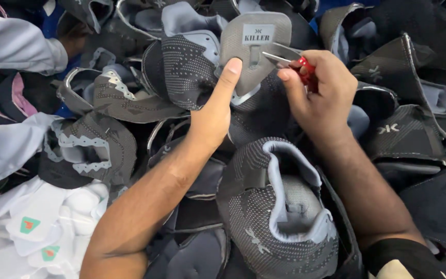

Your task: The person trims excess threads and loose tags from shoe uppers using thread snips.

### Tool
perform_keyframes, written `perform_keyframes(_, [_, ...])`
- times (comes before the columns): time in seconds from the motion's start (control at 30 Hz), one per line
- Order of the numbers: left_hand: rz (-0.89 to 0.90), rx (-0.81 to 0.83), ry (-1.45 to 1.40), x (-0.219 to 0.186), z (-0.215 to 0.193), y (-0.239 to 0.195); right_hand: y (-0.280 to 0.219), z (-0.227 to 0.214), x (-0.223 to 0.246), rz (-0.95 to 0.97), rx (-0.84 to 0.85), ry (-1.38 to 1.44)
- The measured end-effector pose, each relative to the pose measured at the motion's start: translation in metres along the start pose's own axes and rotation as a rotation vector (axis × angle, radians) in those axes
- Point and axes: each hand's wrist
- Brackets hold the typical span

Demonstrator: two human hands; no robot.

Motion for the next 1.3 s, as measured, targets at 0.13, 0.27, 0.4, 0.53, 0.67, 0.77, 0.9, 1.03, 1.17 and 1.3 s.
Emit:
perform_keyframes(0.13, [0.013,0.035,0.088,-0.003,0.0,0.0,0.002,-0.003,0.002,-0.114,-0.042,-0.196])
perform_keyframes(0.27, [0.016,0.082,0.081,-0.002,0.002,0.001,0.002,-0.003,0.001,-0.14,-0.046,-0.218])
perform_keyframes(0.4, [-0.013,0.081,0.05,0.0,0.002,0.001,-0.001,-0.001,-0.007,-0.141,-0.002,-0.079])
perform_keyframes(0.53, [-0.002,0.072,0.011,-0.001,0.002,0.001,-0.001,0.0,-0.009,-0.125,0.024,-0.047])
perform_keyframes(0.67, [-0.021,0.075,-0.025,0.001,0.001,0.0,0.0,-0.001,-0.005,-0.139,0.035,-0.112])
perform_keyframes(0.77, [-0.085,0.093,0.166,-0.007,0.006,-0.002,-0.001,-0.001,-0.002,-0.142,0.037,-0.056])
perform_keyframes(0.9, [-0.092,0.172,0.222,-0.012,0.011,-0.004,-0.007,0.003,-0.009,-0.068,-0.005,0.04])
perform_keyframes(1.03, [-0.079,0.072,0.153,-0.006,0.006,-0.002,-0.014,0.009,-0.026,0.095,-0.004,0.215])
perform_keyframes(1.17, [-0.075,-0.056,-0.165,0.001,0.004,0.004,-0.001,0.008,-0.008,0.041,0.007,0.247])
perform_keyframes(1.3, [-0.075,-0.01,-0.145,0.0,0.002,0.002,0.004,0.003,0.006,0.044,0.11,0.119])
Point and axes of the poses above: each hand's wrist, its own y-axis towards the middle knuckle, its own z-axis out of the palm, x = y × z, and after that the axes turned 14 degrees about x, right-handed
